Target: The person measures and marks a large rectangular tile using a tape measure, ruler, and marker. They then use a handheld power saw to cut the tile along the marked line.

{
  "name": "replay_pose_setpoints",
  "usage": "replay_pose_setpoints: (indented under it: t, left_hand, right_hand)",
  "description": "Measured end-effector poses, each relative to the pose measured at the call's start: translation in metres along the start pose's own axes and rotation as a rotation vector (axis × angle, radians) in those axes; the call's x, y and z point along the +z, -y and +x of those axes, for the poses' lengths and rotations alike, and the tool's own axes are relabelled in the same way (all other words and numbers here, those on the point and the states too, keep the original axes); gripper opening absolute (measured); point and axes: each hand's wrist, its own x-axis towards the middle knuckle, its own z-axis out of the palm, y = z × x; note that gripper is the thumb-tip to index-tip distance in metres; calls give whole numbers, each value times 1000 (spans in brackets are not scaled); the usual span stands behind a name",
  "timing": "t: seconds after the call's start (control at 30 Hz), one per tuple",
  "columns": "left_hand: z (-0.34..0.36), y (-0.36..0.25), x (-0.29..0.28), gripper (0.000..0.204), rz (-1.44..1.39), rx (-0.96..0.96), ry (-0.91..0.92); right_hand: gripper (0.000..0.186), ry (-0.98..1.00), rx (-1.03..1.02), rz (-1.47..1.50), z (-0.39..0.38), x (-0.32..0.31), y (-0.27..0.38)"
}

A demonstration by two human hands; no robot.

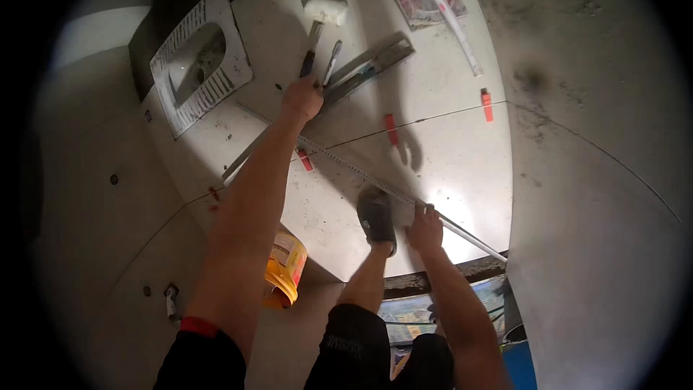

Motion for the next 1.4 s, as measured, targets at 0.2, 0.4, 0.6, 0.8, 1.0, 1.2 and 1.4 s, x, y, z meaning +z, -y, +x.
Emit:
replay_pose_setpoints:
  t: [0.2, 0.4, 0.6, 0.8, 1.0, 1.2, 1.4]
  left_hand:
    - [82, -27, 37, 29, 77, 88, -267]
    - [49, -33, 0, 44, -31, 223, -452]
    - [-188, -35, -49, 33, -465, 427, -559]
    - [-464, -41, -52, 40, -782, -58, -475]
    - [-688, -41, -25, 61, -590, -336, -343]
    - [-898, -117, 28, 51, -787, -585, -318]
    - [-1107, -152, 170, 36, -822, -669, -303]
  right_hand:
    - [71, 29, -96, -191, 107, 65, -23]
    - [25, 24, -106, -118, 99, 53, -6]
    - [24, 48, -144, 174, -14, -28, 48]
    - [16, -283, -276, 608, -161, -161, 67]
    - [20, -677, -433, 744, -414, -321, 65]
    - [19, -837, -679, 843, -630, -343, -15]
    - [43, -572, -940, 671, -775, -292, -58]
